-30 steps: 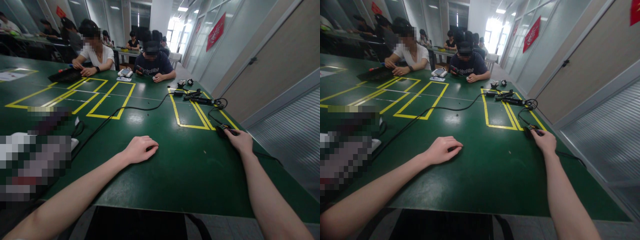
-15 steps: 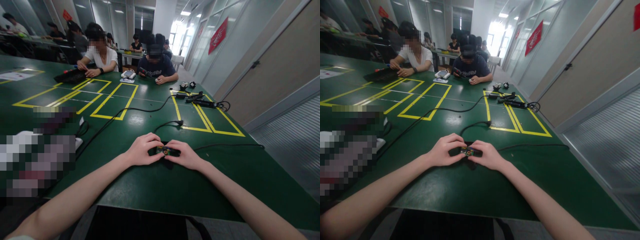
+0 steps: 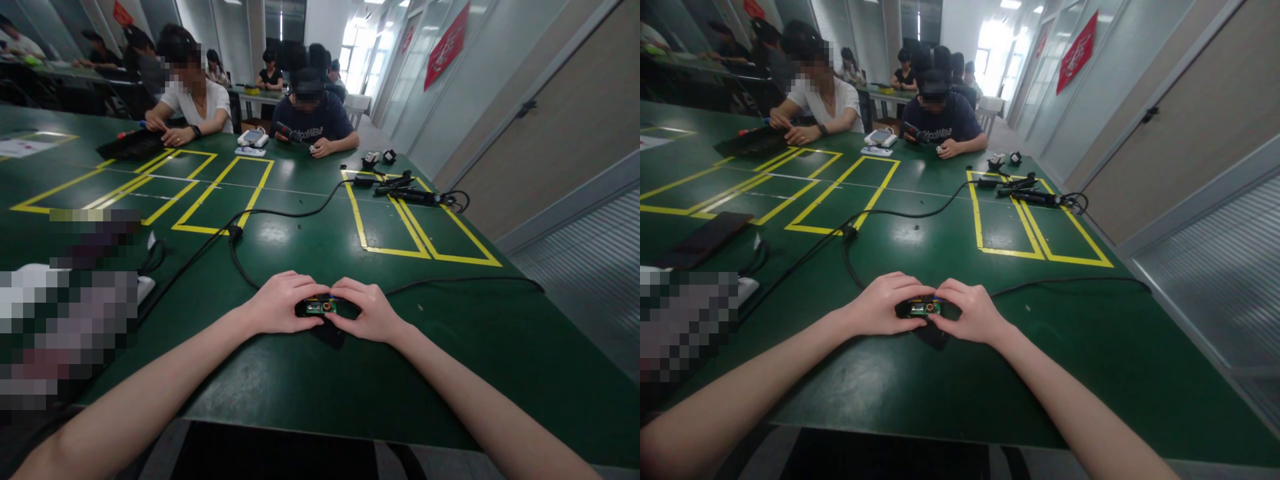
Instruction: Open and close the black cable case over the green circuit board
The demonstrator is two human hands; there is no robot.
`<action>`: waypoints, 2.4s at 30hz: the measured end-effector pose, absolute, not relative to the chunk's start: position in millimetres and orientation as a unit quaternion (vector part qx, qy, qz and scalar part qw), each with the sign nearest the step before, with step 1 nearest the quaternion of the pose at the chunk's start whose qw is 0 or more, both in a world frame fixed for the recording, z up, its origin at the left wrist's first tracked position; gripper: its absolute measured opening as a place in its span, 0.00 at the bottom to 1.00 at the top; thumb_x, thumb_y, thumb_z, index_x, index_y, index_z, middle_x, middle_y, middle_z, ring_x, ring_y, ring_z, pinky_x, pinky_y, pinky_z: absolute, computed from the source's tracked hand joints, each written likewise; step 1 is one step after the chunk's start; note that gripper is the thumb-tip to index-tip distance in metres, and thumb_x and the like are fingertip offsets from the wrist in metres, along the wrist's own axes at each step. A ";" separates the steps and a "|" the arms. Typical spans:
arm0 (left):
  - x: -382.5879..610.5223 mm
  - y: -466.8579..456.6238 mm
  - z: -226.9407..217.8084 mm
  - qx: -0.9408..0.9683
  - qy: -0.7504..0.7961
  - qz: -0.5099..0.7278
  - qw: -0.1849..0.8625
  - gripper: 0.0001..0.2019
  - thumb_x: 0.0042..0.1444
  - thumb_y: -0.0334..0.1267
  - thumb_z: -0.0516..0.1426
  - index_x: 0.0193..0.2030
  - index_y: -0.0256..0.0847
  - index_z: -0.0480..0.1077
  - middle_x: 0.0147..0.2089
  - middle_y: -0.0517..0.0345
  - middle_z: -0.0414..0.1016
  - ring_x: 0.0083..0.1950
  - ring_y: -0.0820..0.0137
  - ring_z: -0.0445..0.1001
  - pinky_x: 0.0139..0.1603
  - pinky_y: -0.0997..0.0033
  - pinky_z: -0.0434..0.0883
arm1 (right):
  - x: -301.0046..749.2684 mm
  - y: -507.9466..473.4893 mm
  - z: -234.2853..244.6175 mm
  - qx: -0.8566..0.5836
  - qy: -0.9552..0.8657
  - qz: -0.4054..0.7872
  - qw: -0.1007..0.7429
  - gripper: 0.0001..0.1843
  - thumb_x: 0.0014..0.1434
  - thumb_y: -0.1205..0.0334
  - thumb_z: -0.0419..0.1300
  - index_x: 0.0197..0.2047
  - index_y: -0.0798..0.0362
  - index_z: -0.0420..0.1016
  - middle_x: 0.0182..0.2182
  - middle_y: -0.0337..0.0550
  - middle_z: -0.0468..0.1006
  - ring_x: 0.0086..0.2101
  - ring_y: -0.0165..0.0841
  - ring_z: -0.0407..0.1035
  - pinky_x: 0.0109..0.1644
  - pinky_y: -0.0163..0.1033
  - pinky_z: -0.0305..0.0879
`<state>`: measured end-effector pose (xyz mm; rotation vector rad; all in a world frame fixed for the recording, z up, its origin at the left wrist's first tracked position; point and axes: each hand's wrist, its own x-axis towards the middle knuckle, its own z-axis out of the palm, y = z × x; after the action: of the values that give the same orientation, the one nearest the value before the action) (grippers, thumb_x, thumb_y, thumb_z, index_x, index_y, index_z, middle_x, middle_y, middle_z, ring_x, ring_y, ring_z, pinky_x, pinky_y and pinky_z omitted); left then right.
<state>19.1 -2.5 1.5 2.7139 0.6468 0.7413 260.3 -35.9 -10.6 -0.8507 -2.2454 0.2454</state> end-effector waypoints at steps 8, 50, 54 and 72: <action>20.0 -5.4 7.3 0.938 0.268 0.171 0.135 0.33 0.50 0.35 0.58 0.66 0.41 0.67 0.56 0.48 0.76 0.54 0.55 0.74 0.58 0.53 0.72 | 268.3 -31.8 -10.5 -0.322 -0.869 0.042 0.372 0.10 0.64 0.57 0.64 0.46 0.52 0.77 0.37 0.46 0.82 0.33 0.34 0.78 0.34 0.36 0.74; 9.1 13.9 2.2 0.914 0.271 0.269 0.136 0.09 0.59 0.36 0.59 0.45 0.41 0.76 0.47 0.51 0.78 0.49 0.61 0.77 0.49 0.62 0.76 | 263.5 -24.4 -8.7 -0.385 -0.884 0.029 0.264 0.12 0.59 0.60 0.65 0.47 0.52 0.77 0.42 0.49 0.78 0.41 0.41 0.73 0.43 0.46 0.68; 6.1 17.6 -1.2 0.911 0.281 0.251 0.167 0.08 0.57 0.36 0.58 0.43 0.41 0.75 0.45 0.54 0.75 0.43 0.66 0.77 0.44 0.67 0.74 | 265.5 -23.2 -8.9 -0.384 -0.885 0.042 0.258 0.13 0.59 0.61 0.64 0.47 0.52 0.76 0.42 0.49 0.77 0.41 0.42 0.72 0.43 0.46 0.66; -6.1 28.2 7.3 0.893 0.339 0.204 0.214 0.18 0.52 0.45 0.62 0.48 0.41 0.69 0.39 0.60 0.70 0.35 0.68 0.70 0.37 0.69 0.68 | 279.1 -13.7 -7.2 -0.397 -0.876 0.054 0.269 0.14 0.62 0.58 0.63 0.50 0.53 0.76 0.41 0.48 0.80 0.42 0.42 0.73 0.51 0.50 0.62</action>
<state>-6.1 28.2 7.3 2.4788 0.9409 0.5647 279.1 -13.7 -7.2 -1.0715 -2.3611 0.1459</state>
